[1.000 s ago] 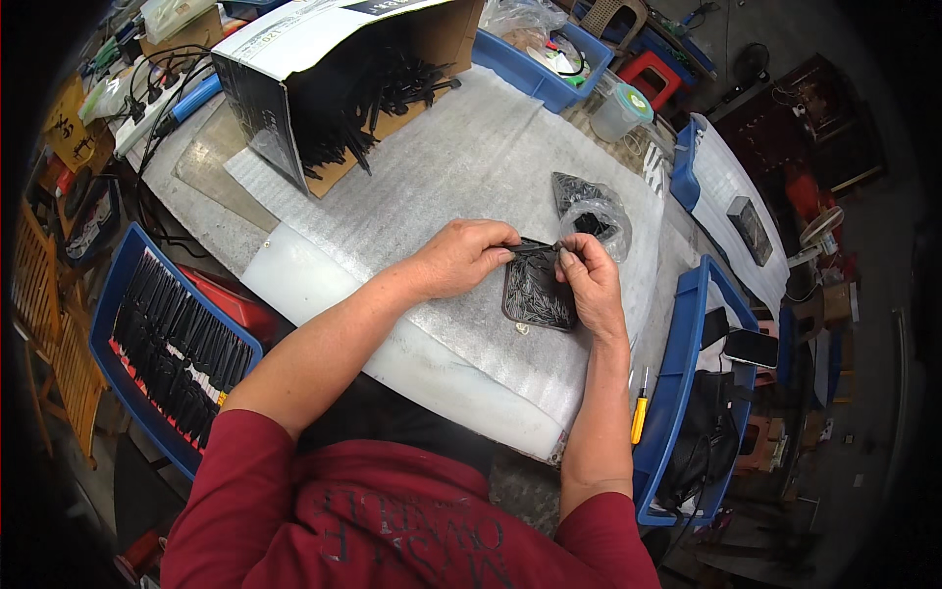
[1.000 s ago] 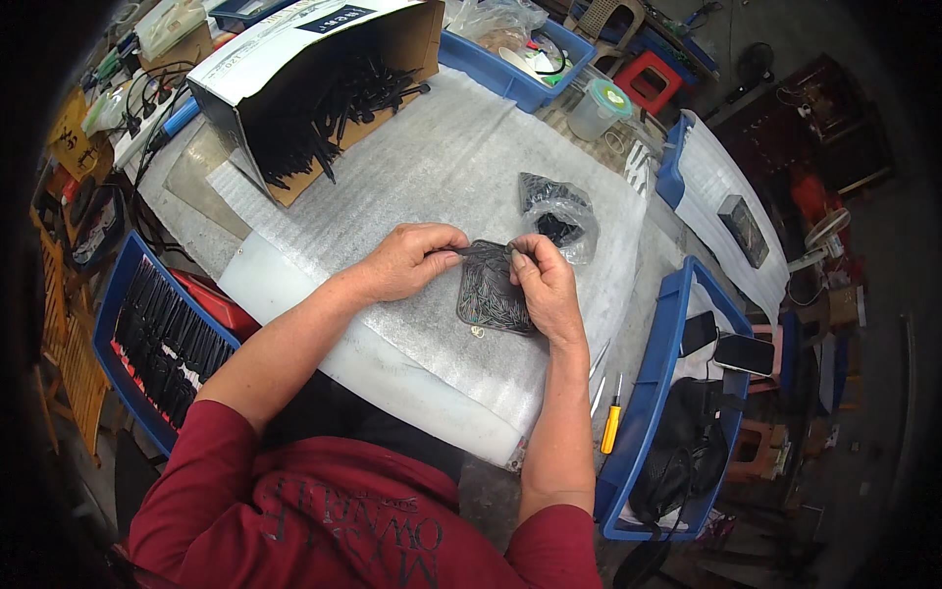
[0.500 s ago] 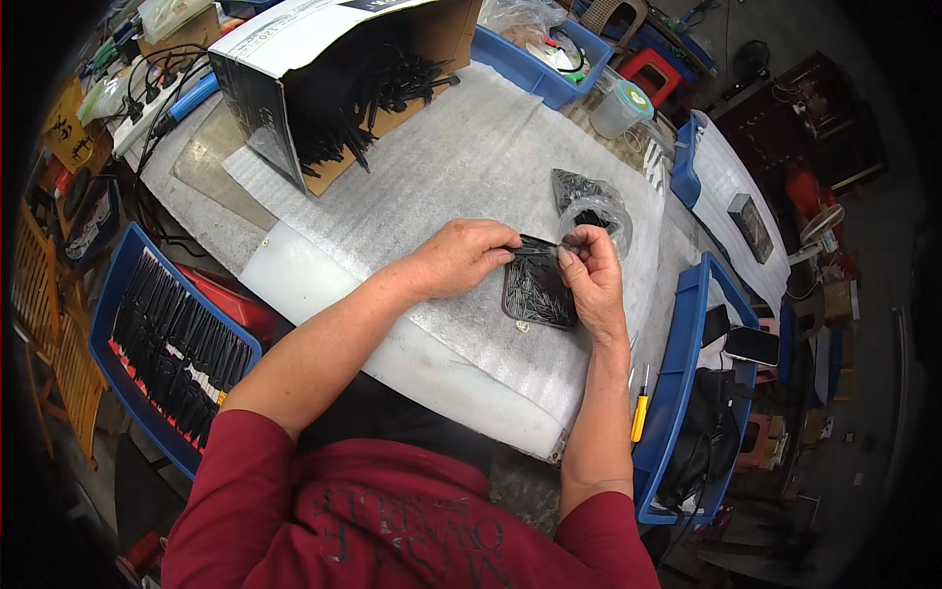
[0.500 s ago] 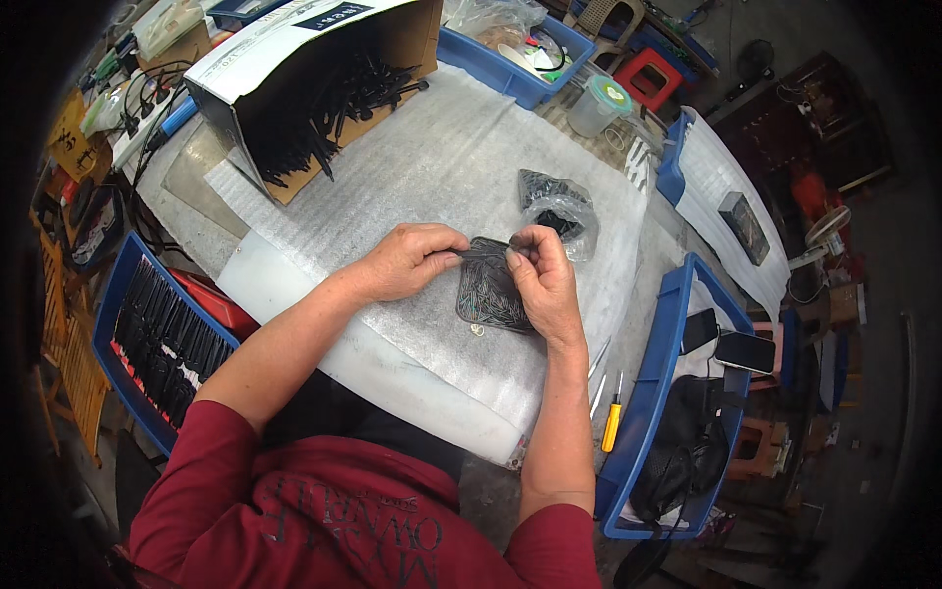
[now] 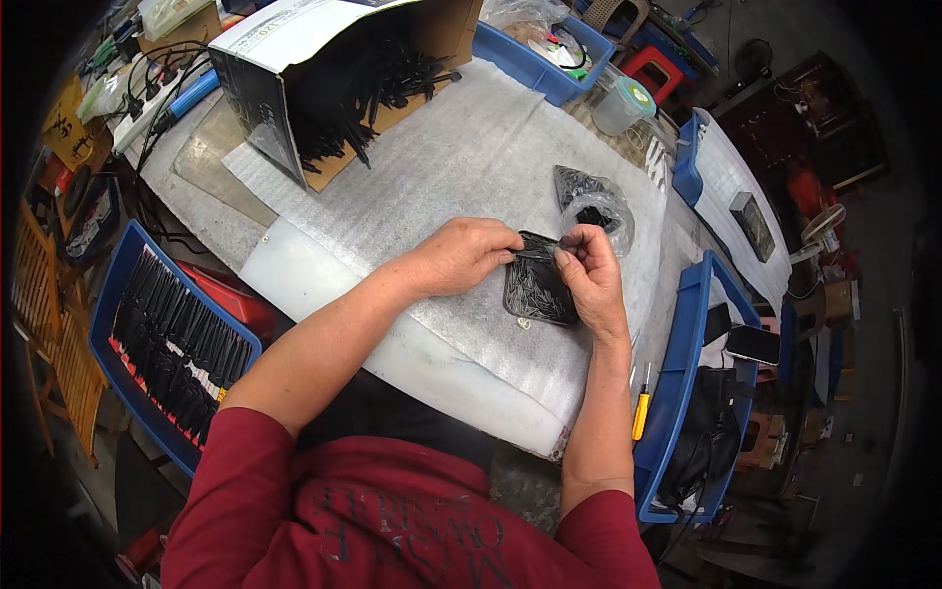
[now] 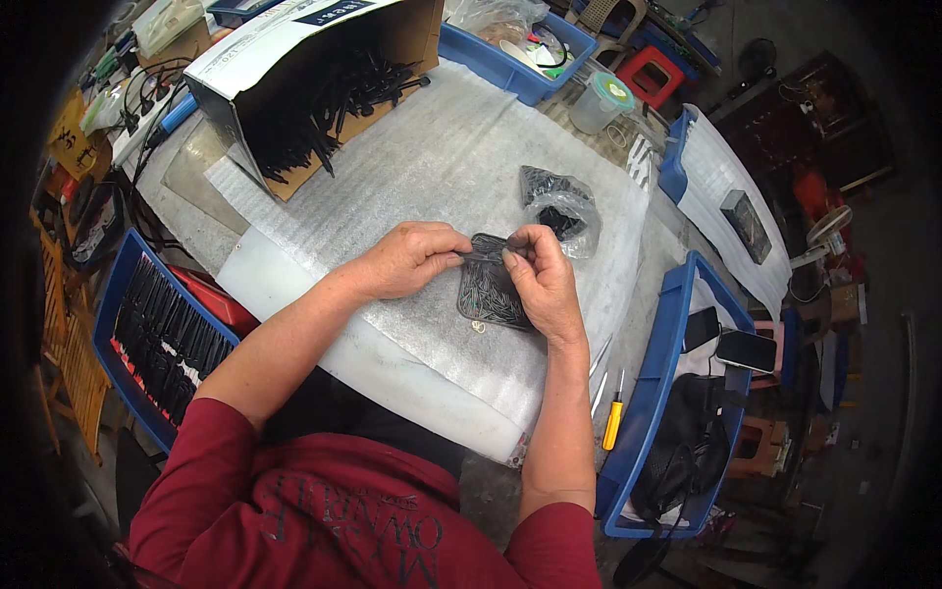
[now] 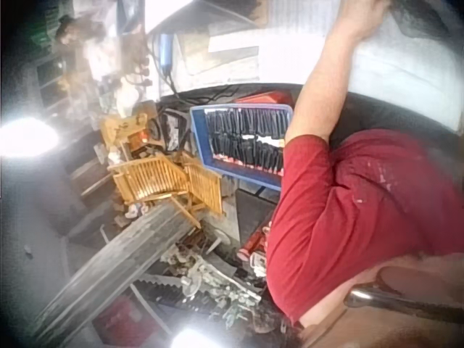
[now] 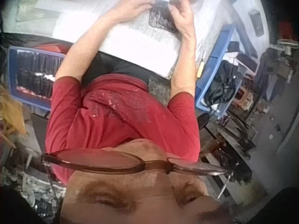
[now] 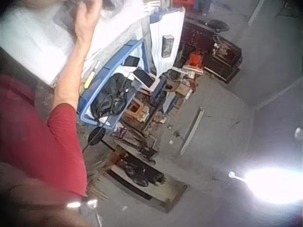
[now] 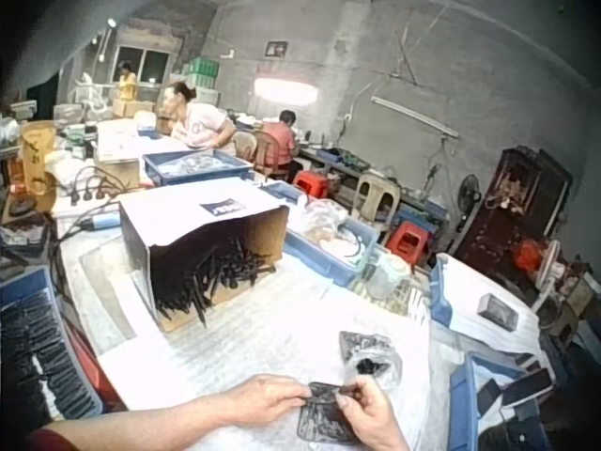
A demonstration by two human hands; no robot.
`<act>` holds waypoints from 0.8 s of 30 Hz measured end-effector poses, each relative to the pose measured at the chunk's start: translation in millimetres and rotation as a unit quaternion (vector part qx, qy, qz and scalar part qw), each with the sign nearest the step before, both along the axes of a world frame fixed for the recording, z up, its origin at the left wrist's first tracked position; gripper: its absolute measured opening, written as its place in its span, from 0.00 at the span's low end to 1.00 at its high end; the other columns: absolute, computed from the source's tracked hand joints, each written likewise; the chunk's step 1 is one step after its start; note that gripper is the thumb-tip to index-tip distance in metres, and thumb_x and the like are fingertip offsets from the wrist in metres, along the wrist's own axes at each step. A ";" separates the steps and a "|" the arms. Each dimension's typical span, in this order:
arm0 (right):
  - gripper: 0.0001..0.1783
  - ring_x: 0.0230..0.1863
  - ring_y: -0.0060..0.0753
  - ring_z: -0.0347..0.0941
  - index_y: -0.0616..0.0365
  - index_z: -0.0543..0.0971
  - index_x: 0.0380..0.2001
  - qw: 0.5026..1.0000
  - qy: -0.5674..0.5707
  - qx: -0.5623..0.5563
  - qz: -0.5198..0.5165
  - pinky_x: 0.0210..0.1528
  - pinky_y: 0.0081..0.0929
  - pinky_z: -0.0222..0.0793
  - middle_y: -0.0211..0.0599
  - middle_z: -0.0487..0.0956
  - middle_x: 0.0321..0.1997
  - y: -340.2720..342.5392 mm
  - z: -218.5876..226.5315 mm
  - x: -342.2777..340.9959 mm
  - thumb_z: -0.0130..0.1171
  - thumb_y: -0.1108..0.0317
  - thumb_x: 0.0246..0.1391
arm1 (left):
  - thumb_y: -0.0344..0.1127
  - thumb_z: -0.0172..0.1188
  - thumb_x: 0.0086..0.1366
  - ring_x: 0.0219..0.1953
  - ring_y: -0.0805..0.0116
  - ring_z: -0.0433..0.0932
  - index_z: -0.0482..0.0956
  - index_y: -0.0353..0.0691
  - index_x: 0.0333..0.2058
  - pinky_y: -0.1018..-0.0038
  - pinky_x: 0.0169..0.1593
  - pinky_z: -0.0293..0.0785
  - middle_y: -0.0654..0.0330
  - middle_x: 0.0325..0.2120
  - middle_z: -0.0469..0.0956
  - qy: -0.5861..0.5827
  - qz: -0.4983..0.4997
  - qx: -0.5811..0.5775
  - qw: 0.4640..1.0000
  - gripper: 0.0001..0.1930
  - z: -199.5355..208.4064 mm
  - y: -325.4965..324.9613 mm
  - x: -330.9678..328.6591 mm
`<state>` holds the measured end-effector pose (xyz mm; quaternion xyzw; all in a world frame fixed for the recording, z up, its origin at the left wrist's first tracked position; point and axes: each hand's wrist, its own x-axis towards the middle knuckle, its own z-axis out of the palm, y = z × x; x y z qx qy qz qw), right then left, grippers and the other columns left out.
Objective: The person assembles small plastic components by fitting pieces together by hand, then sorts the assembled components into a blue storage bin.
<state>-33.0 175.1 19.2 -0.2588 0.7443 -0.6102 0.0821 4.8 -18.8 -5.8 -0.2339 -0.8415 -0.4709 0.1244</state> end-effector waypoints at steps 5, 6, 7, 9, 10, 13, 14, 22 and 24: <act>0.07 0.27 0.11 0.60 0.60 0.66 0.32 1.000 0.005 -0.011 -0.005 0.28 0.09 0.58 0.23 0.66 0.27 0.0 0.2 0.4 0.50 0.77 0.48 | 0.28 0.53 0.52 0.32 0.58 0.73 0.74 0.34 0.31 0.68 0.36 0.68 0.54 0.26 0.74 -0.017 0.006 0.012 1.000 0.07 2.6 1.0 0.9; 0.07 0.27 0.11 0.60 0.60 0.66 0.32 1.000 0.005 -0.011 -0.005 0.28 0.09 0.58 0.23 0.66 0.27 -0.2 1.2 1.1 0.50 0.77 0.48 | 0.28 0.53 0.52 0.31 0.58 0.73 0.74 0.34 0.31 0.68 0.36 0.68 0.54 0.26 0.74 -0.021 0.006 0.012 1.000 0.07 2.6 0.9 0.8; 0.07 0.27 0.11 0.60 0.61 0.66 0.32 1.000 -0.002 -0.007 -0.005 0.28 0.09 0.58 0.22 0.66 0.27 -0.6 3.2 2.1 0.50 0.77 0.48 | 0.28 0.53 0.52 0.31 0.58 0.73 0.74 0.34 0.31 0.68 0.36 0.68 0.54 0.26 0.74 -0.022 0.007 0.012 1.000 0.07 2.3 0.6 0.7; 0.07 0.27 0.11 0.60 0.61 0.66 0.32 1.000 -0.009 -0.004 -0.005 0.28 0.09 0.58 0.22 0.66 0.27 -0.9 3.2 2.2 0.50 0.77 0.48 | 0.28 0.53 0.52 0.31 0.58 0.73 0.74 0.33 0.31 0.68 0.36 0.68 0.54 0.26 0.74 -0.018 0.005 0.009 1.000 0.07 1.3 0.2 0.5; 0.07 0.27 0.11 0.60 0.61 0.66 0.32 1.000 -0.006 -0.006 -0.004 0.28 0.09 0.58 0.22 0.66 0.27 -0.2 1.9 1.4 0.50 0.77 0.48 | 0.28 0.53 0.52 0.31 0.58 0.73 0.74 0.33 0.31 0.68 0.36 0.68 0.54 0.26 0.74 -0.018 0.005 0.009 1.000 0.07 1.7 0.6 0.5; 0.07 0.27 0.11 0.60 0.61 0.66 0.32 1.000 -0.006 -0.010 -0.002 0.28 0.09 0.58 0.22 0.66 0.27 0.8 0.3 0.6 0.50 0.77 0.48 | 0.28 0.53 0.52 0.31 0.58 0.73 0.73 0.33 0.30 0.68 0.36 0.68 0.54 0.26 0.74 -0.021 0.009 0.017 1.000 0.07 3.1 1.0 1.2; 0.07 0.27 0.11 0.60 0.61 0.66 0.32 1.000 -0.008 -0.011 -0.001 0.28 0.09 0.58 0.22 0.65 0.27 0.5 0.8 0.9 0.50 0.77 0.47 | 0.28 0.53 0.52 0.31 0.58 0.73 0.73 0.33 0.30 0.68 0.36 0.68 0.54 0.26 0.74 -0.016 0.008 0.019 1.000 0.07 3.2 0.3 1.5; 0.07 0.27 0.11 0.60 0.61 0.66 0.32 1.000 -0.004 -0.009 0.003 0.28 0.09 0.58 0.23 0.65 0.27 1.8 -0.5 -0.5 0.51 0.78 0.47 | 0.28 0.54 0.52 0.31 0.62 0.74 0.74 0.34 0.31 0.71 0.35 0.69 0.56 0.26 0.74 -0.001 0.008 -0.004 1.000 0.07 0.6 0.2 -0.2; 0.08 0.27 0.11 0.60 0.61 0.66 0.32 1.000 -0.004 -0.008 0.002 0.28 0.09 0.58 0.23 0.65 0.27 1.7 0.0 -0.2 0.51 0.78 0.47 | 0.28 0.54 0.52 0.30 0.62 0.74 0.74 0.34 0.31 0.71 0.35 0.69 0.56 0.26 0.74 0.004 0.010 0.000 1.000 0.07 0.8 0.5 -0.1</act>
